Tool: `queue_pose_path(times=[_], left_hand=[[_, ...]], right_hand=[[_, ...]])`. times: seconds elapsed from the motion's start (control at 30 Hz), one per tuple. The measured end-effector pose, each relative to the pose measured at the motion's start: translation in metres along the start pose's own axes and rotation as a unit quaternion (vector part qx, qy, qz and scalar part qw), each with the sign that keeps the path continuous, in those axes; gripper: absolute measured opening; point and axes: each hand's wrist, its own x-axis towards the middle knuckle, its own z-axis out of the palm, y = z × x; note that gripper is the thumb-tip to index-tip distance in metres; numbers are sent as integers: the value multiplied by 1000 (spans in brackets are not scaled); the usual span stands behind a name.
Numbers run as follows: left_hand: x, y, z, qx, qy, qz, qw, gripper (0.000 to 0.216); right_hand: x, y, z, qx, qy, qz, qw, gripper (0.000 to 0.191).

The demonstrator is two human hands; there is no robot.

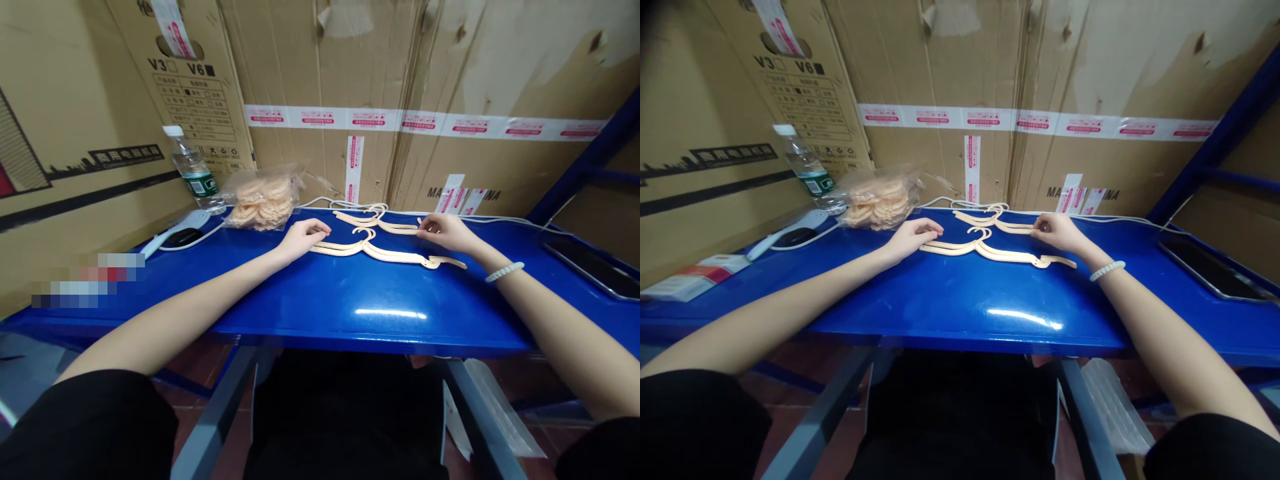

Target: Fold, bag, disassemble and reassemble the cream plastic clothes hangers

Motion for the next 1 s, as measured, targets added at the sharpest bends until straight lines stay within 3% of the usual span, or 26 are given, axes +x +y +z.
queue_pose_path(times=[0.17,0.3,0.43,0.57,0.73,0.87,0.93,1.0], left_hand=[[-3,5,2,69,8,56,996,19],[-7,7,2,130,45,125,982,27],[-9,10,1,200,83,207,954,38],[-11,15,1,224,106,249,936,42],[-14,19,4,196,44,252,947,40],[-17,20,7,179,-16,213,960,33],[-17,19,8,182,-22,191,964,29],[-18,18,8,186,-29,173,967,27]], right_hand=[[-5,-15,-5,248,18,102,963,42],[-8,-30,-4,313,60,128,939,43],[-9,-37,-5,355,89,111,924,44],[-13,-46,-6,404,67,61,910,46],[-19,-67,2,451,-3,19,892,53],[-18,-66,-2,449,-12,4,894,48],[-15,-51,-9,416,45,1,908,44],[-10,-27,-16,305,113,9,946,37]])
